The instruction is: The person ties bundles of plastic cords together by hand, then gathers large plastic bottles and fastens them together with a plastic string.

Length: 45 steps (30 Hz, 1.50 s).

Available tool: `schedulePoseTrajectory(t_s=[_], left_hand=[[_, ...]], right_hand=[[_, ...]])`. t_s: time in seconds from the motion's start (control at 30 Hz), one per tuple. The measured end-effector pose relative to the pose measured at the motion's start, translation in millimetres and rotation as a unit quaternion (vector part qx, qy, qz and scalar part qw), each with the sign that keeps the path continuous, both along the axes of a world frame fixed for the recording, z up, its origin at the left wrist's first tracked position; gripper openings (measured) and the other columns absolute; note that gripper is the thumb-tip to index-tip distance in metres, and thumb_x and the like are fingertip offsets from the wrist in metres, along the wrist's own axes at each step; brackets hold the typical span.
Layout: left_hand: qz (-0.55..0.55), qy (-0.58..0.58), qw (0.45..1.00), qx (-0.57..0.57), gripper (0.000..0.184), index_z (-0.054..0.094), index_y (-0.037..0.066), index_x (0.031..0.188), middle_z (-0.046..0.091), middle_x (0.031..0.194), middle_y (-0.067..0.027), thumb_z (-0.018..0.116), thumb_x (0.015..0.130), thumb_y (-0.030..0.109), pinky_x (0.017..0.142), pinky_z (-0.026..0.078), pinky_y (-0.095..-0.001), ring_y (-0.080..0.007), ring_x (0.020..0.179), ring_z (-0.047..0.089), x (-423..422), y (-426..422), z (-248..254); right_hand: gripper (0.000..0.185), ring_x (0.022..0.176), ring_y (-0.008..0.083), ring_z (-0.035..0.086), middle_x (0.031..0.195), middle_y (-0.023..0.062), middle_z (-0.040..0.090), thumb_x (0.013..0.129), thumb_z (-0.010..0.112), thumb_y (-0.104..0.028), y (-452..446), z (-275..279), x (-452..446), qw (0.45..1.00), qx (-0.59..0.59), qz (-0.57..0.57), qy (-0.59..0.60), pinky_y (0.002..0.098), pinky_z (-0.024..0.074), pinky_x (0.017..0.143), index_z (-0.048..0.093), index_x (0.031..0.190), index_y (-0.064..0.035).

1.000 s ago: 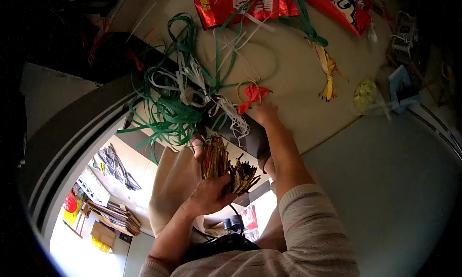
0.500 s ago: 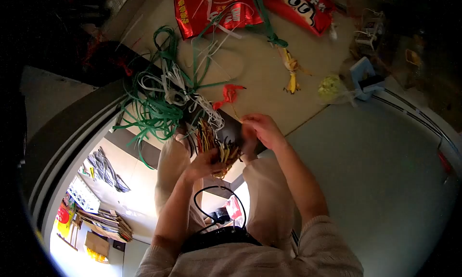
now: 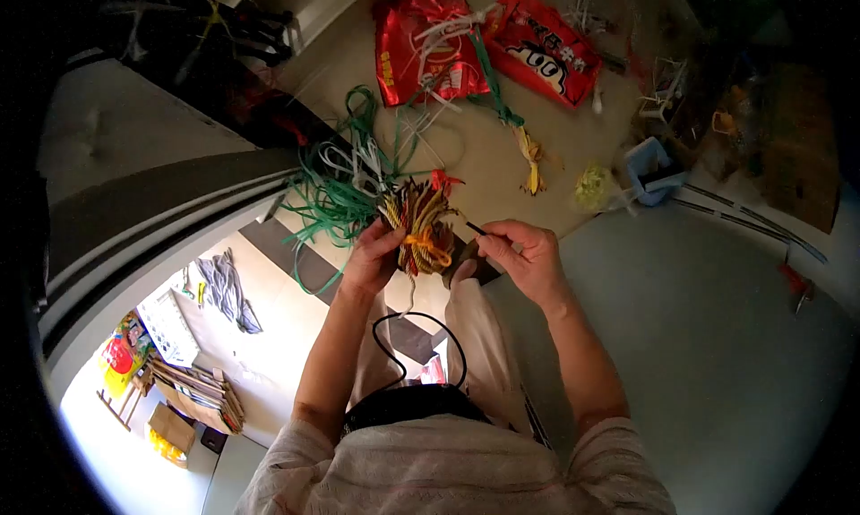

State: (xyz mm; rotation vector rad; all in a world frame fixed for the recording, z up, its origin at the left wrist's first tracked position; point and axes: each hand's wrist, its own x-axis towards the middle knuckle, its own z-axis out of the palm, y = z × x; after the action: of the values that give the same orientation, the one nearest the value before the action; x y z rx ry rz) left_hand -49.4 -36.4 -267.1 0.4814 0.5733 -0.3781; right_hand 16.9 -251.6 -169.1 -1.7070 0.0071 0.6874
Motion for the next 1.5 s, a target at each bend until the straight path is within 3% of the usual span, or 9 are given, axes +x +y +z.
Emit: schedulePoseTrajectory(t_s=[0.1,0.23,0.5,0.7,1.0,1.1,1.3,1.4,1.5], left_hand=[[0.04,-0.046,0.998,-0.005,0.034,0.047,0.0,0.114,0.056,0.11,-0.0081,0.056,0.082,0.006,0.088,0.04,-0.0296,-0.0171,0.099,0.053,19.9,4.4,52.2],[0.074,-0.094,0.993,-0.001,0.031,0.047,0.001,0.113,0.056,0.108,-0.0074,0.056,0.084,0.007,0.088,0.04,-0.0291,-0.0157,0.098,0.053,36.1,10.0,130.5],[0.089,-0.179,0.979,0.046,0.039,0.045,0.0,0.113,0.055,0.108,-0.0094,0.063,0.079,0.008,0.089,0.039,-0.0289,-0.0165,0.098,0.052,46.6,9.0,219.0],[0.096,-0.192,0.972,0.092,0.033,0.047,0.0,0.104,0.057,0.1,-0.0093,0.065,0.078,0.01,0.082,0.042,-0.0263,-0.0139,0.091,0.054,40.3,10.8,244.2],[0.105,-0.207,0.955,0.187,0.027,0.05,0.002,0.096,0.06,0.09,-0.0061,0.067,0.077,0.009,0.073,0.044,-0.0233,-0.0109,0.08,0.056,30.1,9.8,258.2],[0.12,-0.227,0.947,0.193,0.026,0.05,0.002,0.096,0.06,0.09,-0.0056,0.067,0.077,0.007,0.072,0.045,-0.0227,-0.0103,0.079,0.056,29.6,9.2,263.5],[0.112,-0.249,0.938,0.216,0.026,0.05,0.002,0.099,0.06,0.093,-0.0048,0.064,0.078,0.004,0.072,0.045,-0.0225,-0.0098,0.082,0.056,26.5,10.3,265.7],[0.1,-0.248,0.94,0.211,0.026,0.05,0.002,0.101,0.059,0.093,-0.0046,0.063,0.079,0.003,0.072,0.045,-0.0223,-0.0097,0.082,0.055,24.7,9.6,267.2],[0.098,-0.238,0.948,0.185,0.026,0.049,0.001,0.102,0.059,0.094,-0.0051,0.062,0.079,0.002,0.071,0.045,-0.0223,-0.0102,0.081,0.055,23.4,8.2,265.8]], right_hand=[[0.011,0.063,0.0065,0.053,0.072,0.0033,0.06,0.081,0.061,-0.006,13.0,53.8,12.2,0.974,-0.019,0.045,-0.223,0.0203,0.0434,0.059,0.06,0.087,0.0034],[0.013,0.059,0.0034,0.051,0.068,0.0011,0.058,0.08,0.061,-0.006,28.9,121.2,1.5,0.992,0.03,0.028,-0.121,0.0186,0.0408,0.054,0.06,0.09,0.0027],[0.016,0.053,0.0028,0.051,0.061,-0.0002,0.057,0.081,0.059,-0.007,71.9,180.4,-16.8,0.985,-0.061,0.0,-0.163,0.019,0.0406,0.048,0.058,0.095,0.0008],[0.016,0.057,0.0139,0.061,0.067,0.01,0.062,0.079,0.06,-0.007,81.4,194.2,-25.2,0.936,-0.151,-0.018,-0.318,0.0255,0.0455,0.05,0.058,0.094,-0.0027],[0.004,0.049,0.0252,0.056,0.058,0.0118,0.055,0.075,0.06,-0.006,92.7,214.7,-30.8,0.878,-0.2,-0.009,-0.435,0.0323,0.0432,0.046,0.058,0.077,-0.0043],[0.006,0.049,0.0155,0.054,0.061,0.0106,0.056,0.075,0.06,-0.001,92.0,215.4,-30.7,0.865,-0.229,0.032,-0.446,0.027,0.0414,0.047,0.058,0.081,-0.0009],[0.003,0.047,0.0169,0.051,0.06,0.0104,0.054,0.076,0.059,-0.001,99.5,211.1,-33.7,0.884,-0.179,-0.006,-0.431,0.0276,0.0402,0.046,0.057,0.078,-0.0001],[0.005,0.049,0.0304,0.053,0.06,0.0152,0.053,0.076,0.058,-0.005,101.9,199.7,-38.6,0.891,-0.163,-0.037,-0.422,0.035,0.0404,0.045,0.054,0.074,-0.0022],[0.005,0.045,0.0219,0.053,0.059,0.0103,0.055,0.079,0.057,-0.005,102.3,189.9,-42.3,0.901,-0.145,-0.06,-0.405,0.0296,0.0397,0.042,0.055,0.076,-0.002]])
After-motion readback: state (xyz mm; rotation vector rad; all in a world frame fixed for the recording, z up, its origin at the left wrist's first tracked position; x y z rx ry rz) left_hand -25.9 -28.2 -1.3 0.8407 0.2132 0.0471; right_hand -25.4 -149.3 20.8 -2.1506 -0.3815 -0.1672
